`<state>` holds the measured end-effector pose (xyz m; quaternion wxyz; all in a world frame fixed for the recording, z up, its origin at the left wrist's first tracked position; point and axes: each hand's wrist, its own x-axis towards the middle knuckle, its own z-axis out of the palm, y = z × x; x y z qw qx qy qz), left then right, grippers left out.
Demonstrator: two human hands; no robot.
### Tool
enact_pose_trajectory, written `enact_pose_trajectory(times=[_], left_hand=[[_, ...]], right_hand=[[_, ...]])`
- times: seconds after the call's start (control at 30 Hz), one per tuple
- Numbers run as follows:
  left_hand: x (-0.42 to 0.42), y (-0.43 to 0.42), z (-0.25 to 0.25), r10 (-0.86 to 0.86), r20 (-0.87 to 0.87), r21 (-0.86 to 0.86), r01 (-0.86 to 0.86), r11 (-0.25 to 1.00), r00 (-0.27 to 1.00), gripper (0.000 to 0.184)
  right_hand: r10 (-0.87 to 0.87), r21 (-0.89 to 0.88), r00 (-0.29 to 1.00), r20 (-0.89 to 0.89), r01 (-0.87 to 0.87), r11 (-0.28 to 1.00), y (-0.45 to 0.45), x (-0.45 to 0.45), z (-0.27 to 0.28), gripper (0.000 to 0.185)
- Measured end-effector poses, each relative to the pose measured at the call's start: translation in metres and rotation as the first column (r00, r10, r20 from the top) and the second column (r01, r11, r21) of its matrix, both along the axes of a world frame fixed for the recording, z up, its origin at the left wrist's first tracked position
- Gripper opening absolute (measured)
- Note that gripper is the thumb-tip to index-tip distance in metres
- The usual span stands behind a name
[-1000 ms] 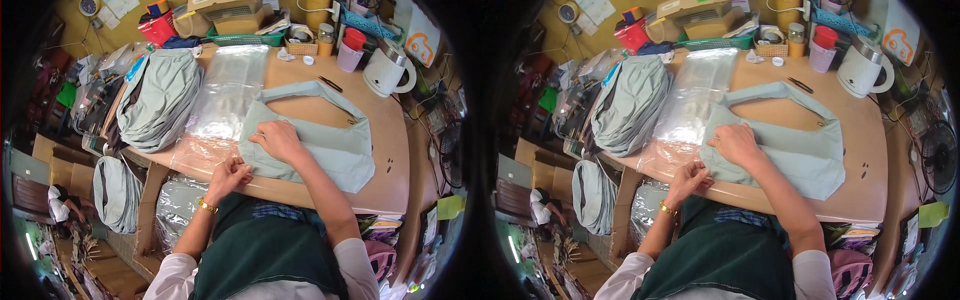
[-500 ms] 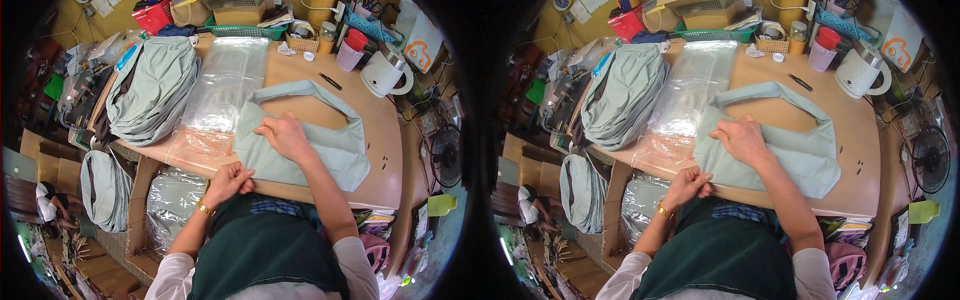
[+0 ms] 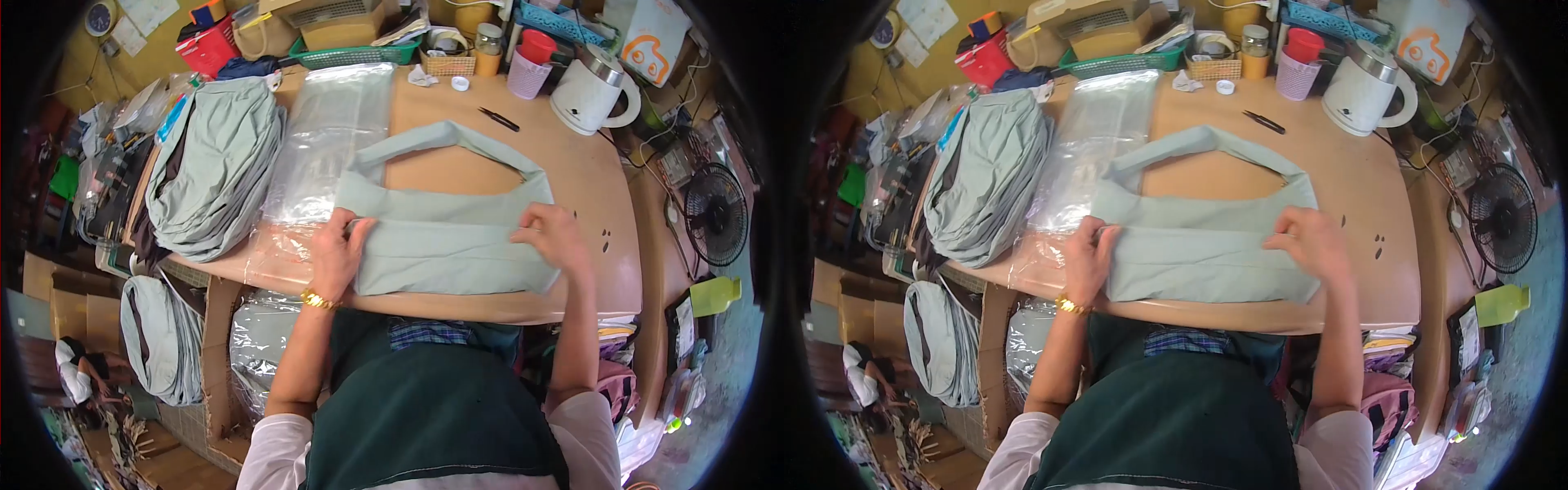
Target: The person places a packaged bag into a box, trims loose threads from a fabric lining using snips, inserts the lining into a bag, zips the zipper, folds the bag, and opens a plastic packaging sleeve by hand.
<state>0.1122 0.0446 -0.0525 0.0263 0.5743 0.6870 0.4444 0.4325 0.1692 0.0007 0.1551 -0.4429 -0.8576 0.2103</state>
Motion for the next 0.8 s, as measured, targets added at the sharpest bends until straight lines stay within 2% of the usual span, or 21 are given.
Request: enact_pose_trajectory(times=[0.07,0.1,0.17,0.2,0.23,0.27,0.3,0.33,0.37,0.4,0.43,0.47,0.5,0.53,0.57,0.63,0.67,0.7,0.73,0.8], left_hand=[[0.006,-0.006,0.011,-0.053,0.065,0.082,0.047,0.996,0.996,0.030],[0.002,-0.009,0.005,-0.039,-0.035,-0.075,0.037,0.996,0.999,0.033],[-0.016,-0.005,-0.013,-0.037,-0.016,-0.075,0.036,0.997,0.999,0.034],[-0.019,0.000,-0.023,-0.024,0.002,-0.072,0.024,0.997,1.000,0.034],[-0.009,-0.002,0.000,0.046,0.038,-0.340,-0.030,0.940,0.998,0.029],[-0.001,-0.002,0.005,0.020,0.044,-0.337,-0.004,0.941,0.999,0.029],[0.007,-0.003,0.007,0.025,-0.117,-0.103,-0.038,0.994,0.993,0.034],[0.013,-0.003,0.010,0.070,-0.268,0.147,-0.031,0.989,0.961,0.041],[0.028,-0.005,0.016,0.048,-0.267,0.151,-0.007,0.989,0.963,0.041],[0.049,-0.012,0.021,-0.102,-0.410,0.032,0.126,0.991,0.906,0.049],[0.064,-0.016,0.022,-0.255,-0.525,-0.101,0.238,0.966,0.812,0.058],[0.065,-0.013,0.012,-0.271,-0.519,-0.097,0.259,0.961,0.811,0.058],[0.061,-0.007,-0.004,-0.361,-0.485,-0.296,0.239,0.925,0.797,0.061],[0.054,-0.002,-0.012,-0.444,-0.440,-0.482,0.212,0.850,0.781,0.065],[0.046,-0.004,-0.005,-0.423,-0.496,-0.479,0.168,0.862,0.758,0.068],[0.029,-0.010,-0.003,-0.366,-0.527,-0.387,0.167,0.907,0.767,0.070],[0.026,-0.012,-0.002,-0.304,-0.545,-0.310,0.150,0.939,0.781,0.071],[0.031,-0.010,0.004,-0.277,-0.563,-0.292,0.126,0.948,0.779,0.072],[0.041,-0.003,0.010,-0.279,-0.564,-0.288,0.132,0.949,0.777,0.072],[0.068,0.023,0.023,-0.335,-0.487,-0.205,0.267,0.942,0.807,0.072]], right_hand=[[-0.093,-0.070,0.990,-0.105,0.086,0.994,-0.003,0.022,0.011,0.032],[-0.104,-0.074,0.989,-0.100,0.097,0.993,-0.003,0.027,0.006,0.032],[-0.097,-0.184,0.985,-0.140,0.071,0.980,0.003,0.036,-0.013,0.025],[-0.121,-0.184,0.983,-0.139,0.094,0.978,0.007,0.041,-0.022,0.025],[-0.219,-0.149,0.957,-0.192,0.192,0.970,0.012,0.045,-0.031,0.028],[-0.309,-0.116,0.919,-0.245,0.288,0.950,0.011,0.048,-0.030,0.033],[-0.283,0.252,0.934,-0.216,0.333,0.909,0.003,0.046,-0.029,0.044],[-0.269,0.588,0.947,-0.176,0.320,0.743,-0.009,0.032,-0.025,0.056],[-0.221,0.555,0.970,-0.104,0.241,0.796,-0.027,0.018,-0.023,0.067],[-0.166,0.508,0.986,-0.033,0.159,0.846,-0.048,0.002,-0.025,0.078],[-0.042,0.476,0.998,0.053,0.012,0.880,-0.068,-0.018,-0.032,0.079],[0.085,0.432,0.987,0.133,-0.135,0.892,-0.077,-0.026,-0.041,0.081],[0.063,0.435,0.988,0.140,-0.119,0.893,-0.075,-0.014,-0.048,0.081],[-0.030,0.388,0.982,0.185,-0.045,0.920,-0.073,0.004,-0.057,0.083],[-0.121,0.351,0.967,0.226,0.035,0.936,-0.067,0.023,-0.063,0.085],[-0.518,0.559,0.853,0.063,0.400,0.727,-0.056,0.075,-0.069,0.074],[-0.539,0.395,0.831,-0.135,0.544,0.740,-0.052,0.096,-0.072,0.060],[-0.570,0.199,0.757,-0.321,0.642,0.740,-0.050,0.109,-0.073,0.046],[-0.573,0.202,0.753,-0.324,0.647,0.735,-0.050,0.107,-0.072,0.046],[-0.605,0.282,0.796,-0.031,0.588,0.758,-0.053,0.089,-0.072,0.027]])
